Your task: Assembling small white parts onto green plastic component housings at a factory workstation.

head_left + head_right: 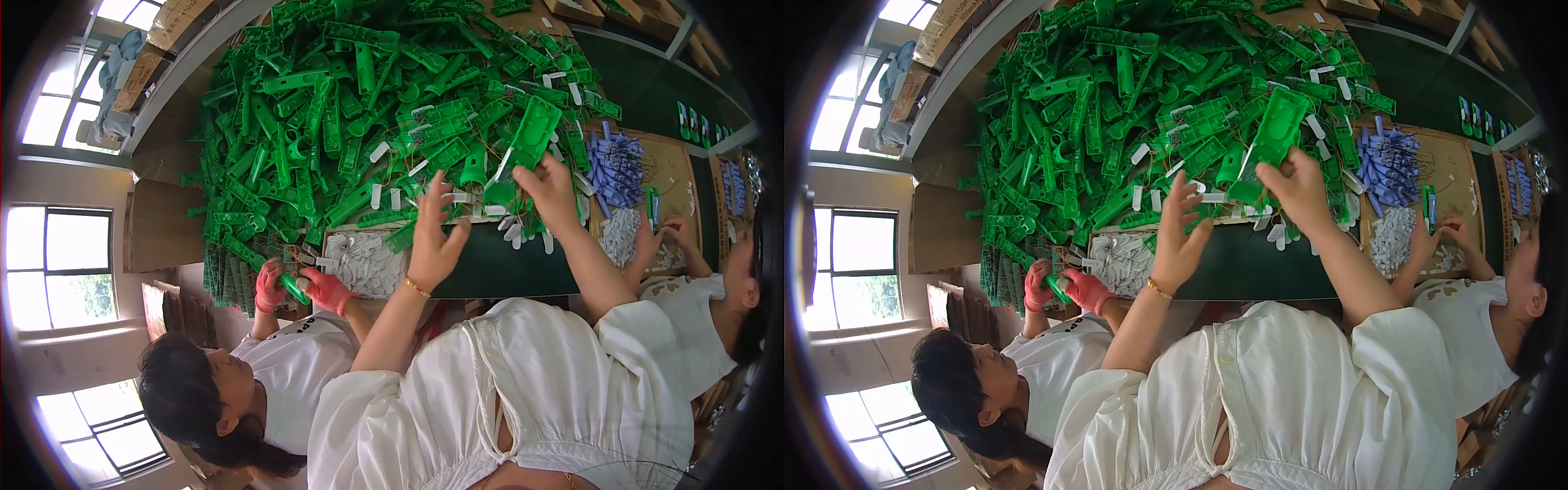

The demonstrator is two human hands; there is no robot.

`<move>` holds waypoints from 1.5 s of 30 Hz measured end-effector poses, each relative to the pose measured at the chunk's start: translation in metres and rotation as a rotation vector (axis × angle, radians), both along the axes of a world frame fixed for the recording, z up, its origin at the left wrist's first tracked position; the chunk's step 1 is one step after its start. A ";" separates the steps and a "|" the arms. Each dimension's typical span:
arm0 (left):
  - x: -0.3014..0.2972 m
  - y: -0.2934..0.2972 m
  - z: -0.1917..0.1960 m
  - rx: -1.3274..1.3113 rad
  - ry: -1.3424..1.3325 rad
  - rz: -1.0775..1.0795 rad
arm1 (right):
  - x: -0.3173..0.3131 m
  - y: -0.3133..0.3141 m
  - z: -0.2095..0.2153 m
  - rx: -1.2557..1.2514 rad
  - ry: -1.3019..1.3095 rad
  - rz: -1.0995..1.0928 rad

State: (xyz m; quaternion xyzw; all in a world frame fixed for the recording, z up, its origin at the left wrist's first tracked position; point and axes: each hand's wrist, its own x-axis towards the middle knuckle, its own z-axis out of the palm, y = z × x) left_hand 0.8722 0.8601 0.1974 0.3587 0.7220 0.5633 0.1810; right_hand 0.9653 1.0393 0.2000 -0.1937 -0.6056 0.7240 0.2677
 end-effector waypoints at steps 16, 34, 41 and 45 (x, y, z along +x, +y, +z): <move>-0.203 -0.064 -0.104 -1.350 0.708 0.101 | 0.047 -0.012 0.175 0.142 1.180 0.780; -0.039 -0.117 0.039 0.651 -0.494 0.609 | -0.039 -0.063 0.038 -0.053 0.102 1.376; 0.007 -0.154 0.049 0.972 -0.722 0.277 | -0.077 -0.166 -0.126 1.194 -0.129 1.009; 0.026 -0.177 0.044 1.028 -1.134 0.371 | -0.107 -0.214 -0.130 1.713 -0.146 0.790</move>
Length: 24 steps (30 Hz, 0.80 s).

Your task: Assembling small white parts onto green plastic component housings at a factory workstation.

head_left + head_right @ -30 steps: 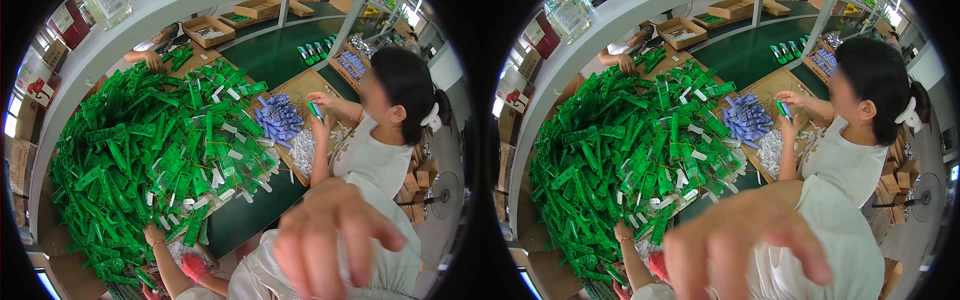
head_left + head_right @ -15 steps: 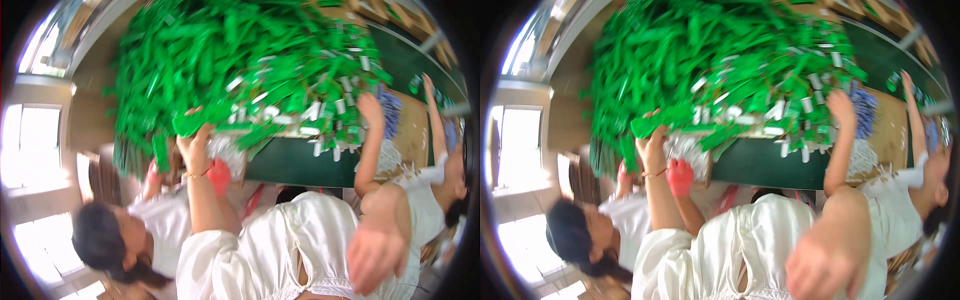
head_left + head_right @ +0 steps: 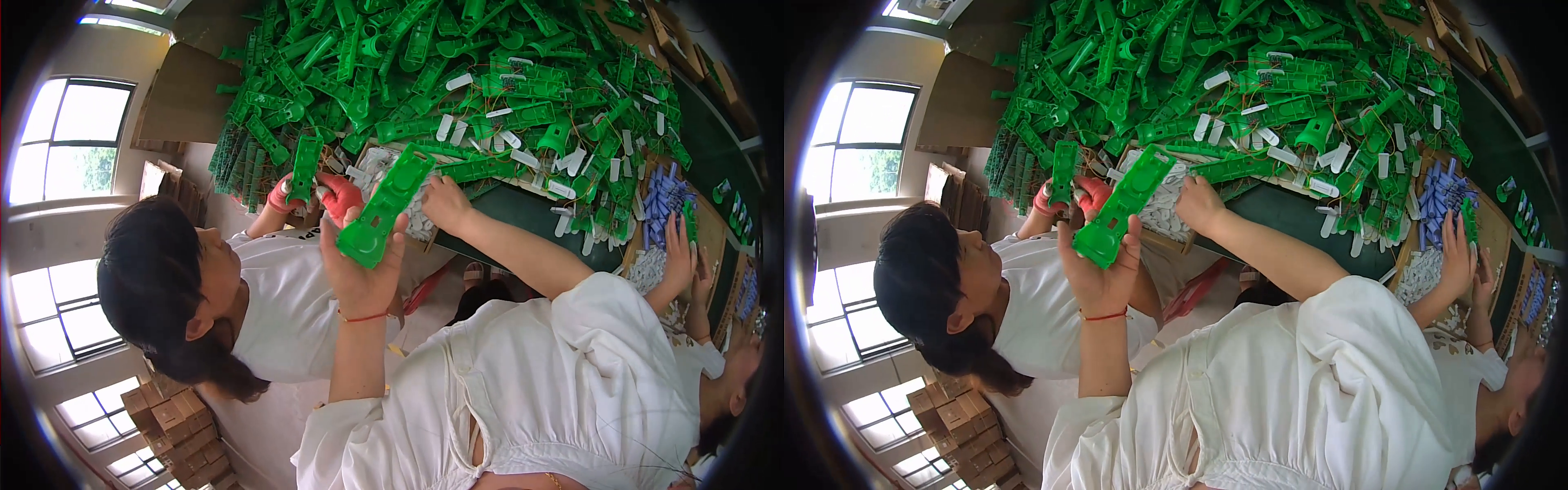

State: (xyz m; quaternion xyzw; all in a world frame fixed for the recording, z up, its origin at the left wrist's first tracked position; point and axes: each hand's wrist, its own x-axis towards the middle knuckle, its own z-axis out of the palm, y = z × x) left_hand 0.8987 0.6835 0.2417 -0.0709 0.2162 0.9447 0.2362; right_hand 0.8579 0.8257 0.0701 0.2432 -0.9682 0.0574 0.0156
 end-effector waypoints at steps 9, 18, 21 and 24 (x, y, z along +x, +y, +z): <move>0.028 -0.005 -0.006 0.158 -0.119 -0.007 | -0.014 0.000 0.002 -0.037 0.194 -0.005; 0.040 0.016 -0.005 -0.935 0.705 -0.082 | 0.078 0.077 0.139 -1.286 -0.233 -0.352; 0.040 0.043 -0.001 -1.073 0.913 0.005 | 0.107 0.090 0.173 -0.932 -0.151 -0.233; 0.044 0.057 -0.004 -1.009 1.062 0.045 | 0.126 0.089 0.182 -1.086 -0.211 -0.266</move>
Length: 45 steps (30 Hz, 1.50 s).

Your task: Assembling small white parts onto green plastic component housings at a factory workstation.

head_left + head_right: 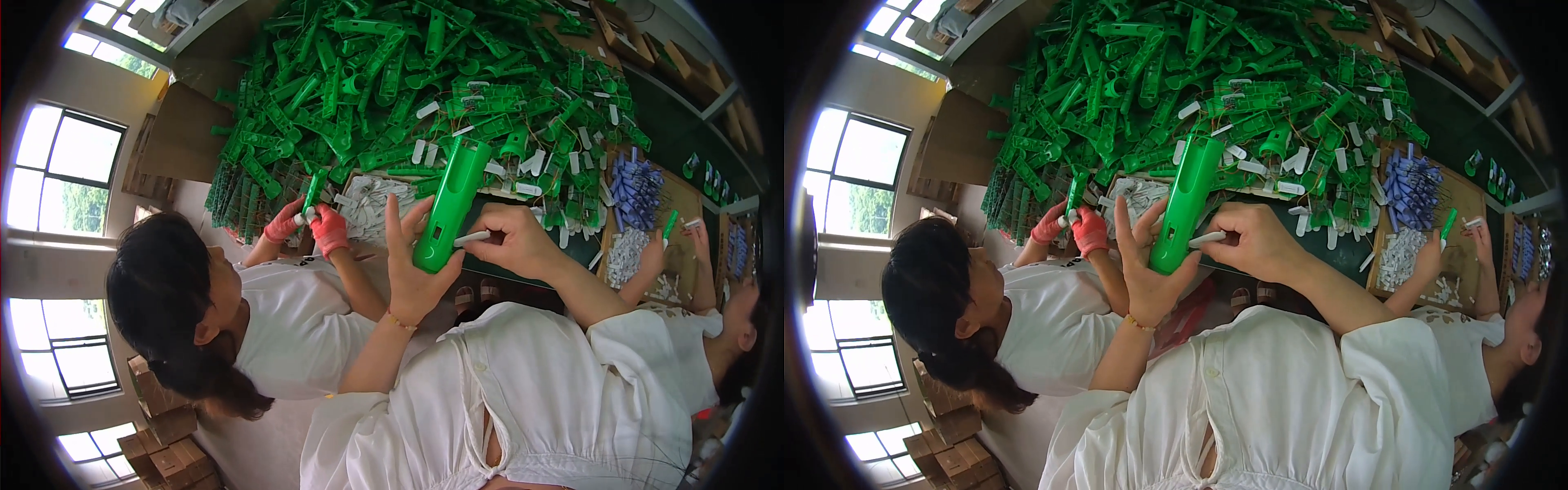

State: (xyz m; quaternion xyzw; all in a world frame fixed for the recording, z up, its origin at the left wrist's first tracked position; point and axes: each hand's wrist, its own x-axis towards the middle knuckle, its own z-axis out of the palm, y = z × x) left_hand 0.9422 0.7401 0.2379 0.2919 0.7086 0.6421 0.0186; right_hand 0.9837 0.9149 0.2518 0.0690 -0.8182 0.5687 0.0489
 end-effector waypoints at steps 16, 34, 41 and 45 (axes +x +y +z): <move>0.016 0.058 0.001 -0.065 0.306 -0.062 | 0.056 0.049 -0.015 -0.685 -0.119 -0.174; 0.018 0.071 0.014 0.353 -0.700 -0.333 | 0.052 0.048 -0.012 -0.847 -0.068 -0.359; 0.012 0.062 0.006 0.342 -0.731 -0.497 | 0.048 0.040 0.000 -0.638 -0.221 -0.322; 0.007 0.056 0.004 0.334 -0.707 -0.521 | 0.042 0.040 0.002 -0.655 -0.204 -0.306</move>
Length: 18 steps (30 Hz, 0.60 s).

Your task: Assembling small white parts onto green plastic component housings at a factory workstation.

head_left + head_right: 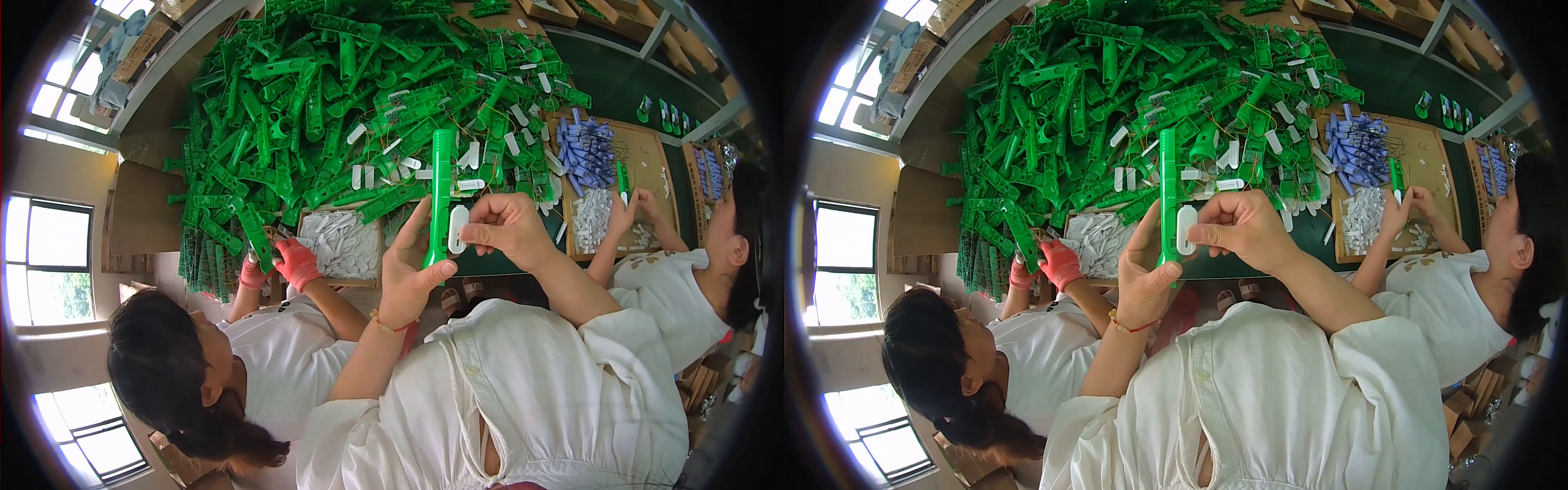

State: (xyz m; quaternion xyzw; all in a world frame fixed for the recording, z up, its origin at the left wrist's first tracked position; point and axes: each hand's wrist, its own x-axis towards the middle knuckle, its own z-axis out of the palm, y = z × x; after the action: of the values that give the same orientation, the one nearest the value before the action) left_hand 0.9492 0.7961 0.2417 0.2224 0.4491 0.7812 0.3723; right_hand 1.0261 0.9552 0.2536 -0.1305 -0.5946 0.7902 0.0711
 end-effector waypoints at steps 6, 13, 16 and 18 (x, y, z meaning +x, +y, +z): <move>-0.005 -0.019 -0.009 -0.099 0.093 0.031 | -0.013 -0.009 -0.005 0.053 -0.010 0.090; -0.004 -0.040 -0.008 -0.023 -0.097 0.097 | -0.038 -0.031 -0.021 -0.071 -0.025 0.227; -0.008 -0.050 -0.011 -0.050 -0.102 0.179 | -0.046 -0.038 -0.024 -0.152 -0.029 0.291; -0.011 -0.060 -0.016 -0.128 -0.055 0.202 | -0.050 -0.045 -0.031 -0.187 0.005 0.345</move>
State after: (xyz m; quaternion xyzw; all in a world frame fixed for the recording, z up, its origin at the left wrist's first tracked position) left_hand 0.9378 0.7357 0.2260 0.1303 0.5080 0.7902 0.3170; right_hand 0.9759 0.9107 0.2221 -0.0308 -0.5321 0.8427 -0.0764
